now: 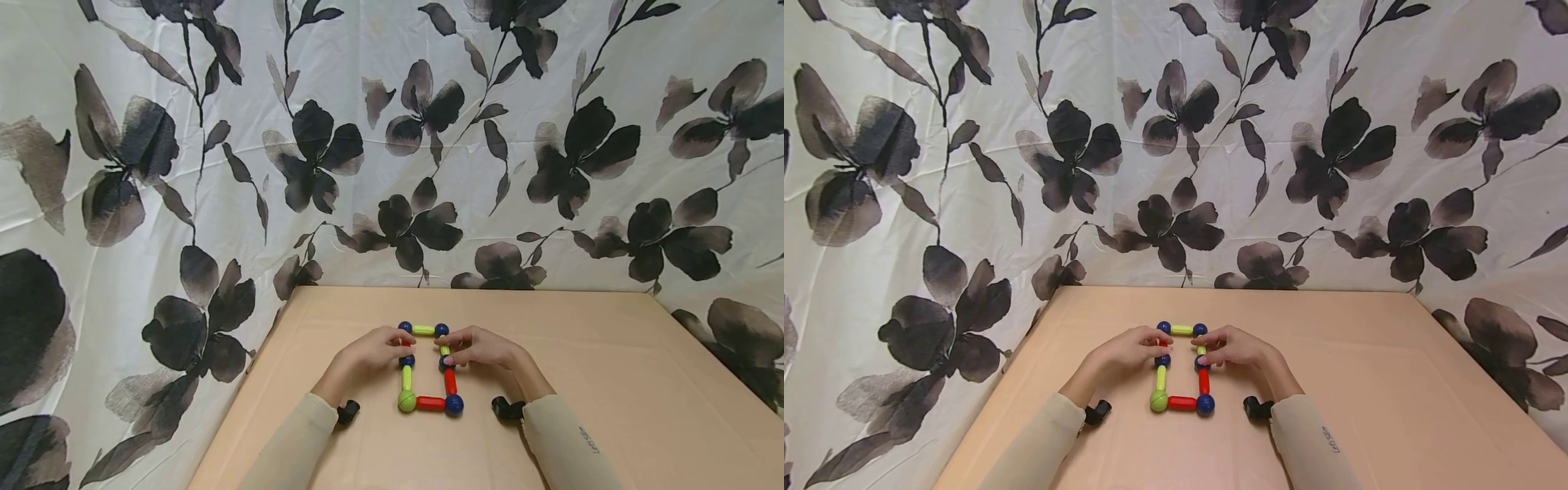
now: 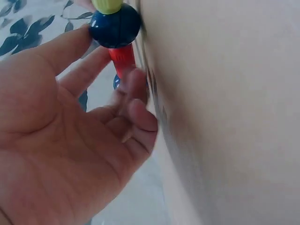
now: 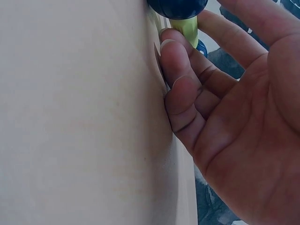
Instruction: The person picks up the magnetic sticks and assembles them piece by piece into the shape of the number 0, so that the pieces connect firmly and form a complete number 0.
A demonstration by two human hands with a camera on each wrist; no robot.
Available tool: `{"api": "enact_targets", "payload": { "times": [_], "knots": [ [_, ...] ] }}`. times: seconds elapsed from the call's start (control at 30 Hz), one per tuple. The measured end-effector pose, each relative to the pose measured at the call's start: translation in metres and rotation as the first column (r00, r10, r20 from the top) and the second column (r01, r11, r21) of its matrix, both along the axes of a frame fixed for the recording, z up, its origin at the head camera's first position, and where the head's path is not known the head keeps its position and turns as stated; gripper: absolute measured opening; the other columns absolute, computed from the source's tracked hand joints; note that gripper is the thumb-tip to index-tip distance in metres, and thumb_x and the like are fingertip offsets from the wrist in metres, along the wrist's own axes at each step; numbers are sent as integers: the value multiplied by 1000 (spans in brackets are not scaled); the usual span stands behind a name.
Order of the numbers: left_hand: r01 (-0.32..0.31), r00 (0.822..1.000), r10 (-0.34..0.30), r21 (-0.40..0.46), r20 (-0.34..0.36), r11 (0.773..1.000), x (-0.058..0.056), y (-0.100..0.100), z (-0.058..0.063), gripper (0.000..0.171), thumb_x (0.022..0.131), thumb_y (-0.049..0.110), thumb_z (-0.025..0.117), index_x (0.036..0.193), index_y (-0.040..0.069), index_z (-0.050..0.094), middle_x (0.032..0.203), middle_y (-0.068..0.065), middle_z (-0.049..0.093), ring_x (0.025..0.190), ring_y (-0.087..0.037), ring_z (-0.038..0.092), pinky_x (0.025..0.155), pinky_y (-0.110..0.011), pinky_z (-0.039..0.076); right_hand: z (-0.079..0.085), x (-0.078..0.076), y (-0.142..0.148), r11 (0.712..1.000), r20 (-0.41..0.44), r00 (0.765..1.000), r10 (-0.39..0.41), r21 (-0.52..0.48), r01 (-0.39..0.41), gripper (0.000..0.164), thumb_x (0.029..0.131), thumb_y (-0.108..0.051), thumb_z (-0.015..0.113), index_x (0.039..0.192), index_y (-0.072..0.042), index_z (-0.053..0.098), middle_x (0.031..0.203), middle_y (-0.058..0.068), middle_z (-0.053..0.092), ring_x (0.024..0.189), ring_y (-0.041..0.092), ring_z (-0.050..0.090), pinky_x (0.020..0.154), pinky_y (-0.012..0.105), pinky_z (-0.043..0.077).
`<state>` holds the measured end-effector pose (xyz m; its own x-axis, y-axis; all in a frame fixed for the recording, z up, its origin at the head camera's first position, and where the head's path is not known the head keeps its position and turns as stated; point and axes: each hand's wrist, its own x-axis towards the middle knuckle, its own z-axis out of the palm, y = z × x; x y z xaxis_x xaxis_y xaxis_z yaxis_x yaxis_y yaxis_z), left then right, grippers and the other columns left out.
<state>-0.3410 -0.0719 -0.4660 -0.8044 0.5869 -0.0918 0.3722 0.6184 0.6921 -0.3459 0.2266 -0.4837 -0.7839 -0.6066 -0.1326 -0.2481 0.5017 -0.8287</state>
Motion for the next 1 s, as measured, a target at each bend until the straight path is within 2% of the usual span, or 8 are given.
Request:
{"api": "enact_targets", "payload": {
  "times": [0.13, 0.27, 0.43, 0.6, 1.0],
  "knots": [
    [4, 1000, -5, 13, 17, 1000, -2, -1, -4, 36, 103, 38, 66, 132, 17, 69, 112, -3, 65, 105, -23, 56, 93, -42, 49, 0, 0, 0, 1000, 1, 1000, 0, -7, 0, 46, 97, -27, 75, 139, -12, 68, 91, 9, 59, 83, 22, 55, 69, 28, 45],
    [18, 1000, -19, 23, 16, 1000, -2, 0, -4, 38, 99, 35, 72, 130, 14, 67, 106, -4, 65, 99, -23, 57, 86, -39, 48, 1, 1, -1, 1000, 1, 1000, -1, -6, 1, 46, 96, -28, 75, 139, -11, 68, 92, 10, 60, 83, 22, 56, 68, 29, 45],
    [20, 999, -21, 32, 34, 999, -2, 0, -4, 35, 98, 34, 74, 126, 15, 68, 100, -4, 64, 94, -22, 56, 80, -35, 45, 0, 1, 0, 1000, -4, 1000, -5, 0, 5, 46, 96, -28, 75, 138, -11, 68, 92, 9, 61, 81, 22, 56, 68, 29, 46],
    [34, 999, -35, 41, 36, 999, -2, 0, -4, 31, 97, 34, 75, 122, 16, 69, 99, -2, 65, 94, -21, 57, 81, -35, 44, 0, 0, 0, 1000, 3, 1000, -25, -14, 25, 46, 96, -28, 76, 138, -10, 68, 91, 8, 60, 80, 23, 56, 67, 28, 46],
    [11, 999, -13, 44, 37, 999, -2, 1, -6, 38, 99, 33, 72, 131, 15, 67, 104, -5, 64, 98, -23, 57, 83, -36, 45, 1, 0, -2, 999, 14, 999, -37, -16, 37, 46, 96, -29, 76, 138, -11, 67, 92, 6, 60, 79, 22, 56, 67, 29, 47]
  ]
}}
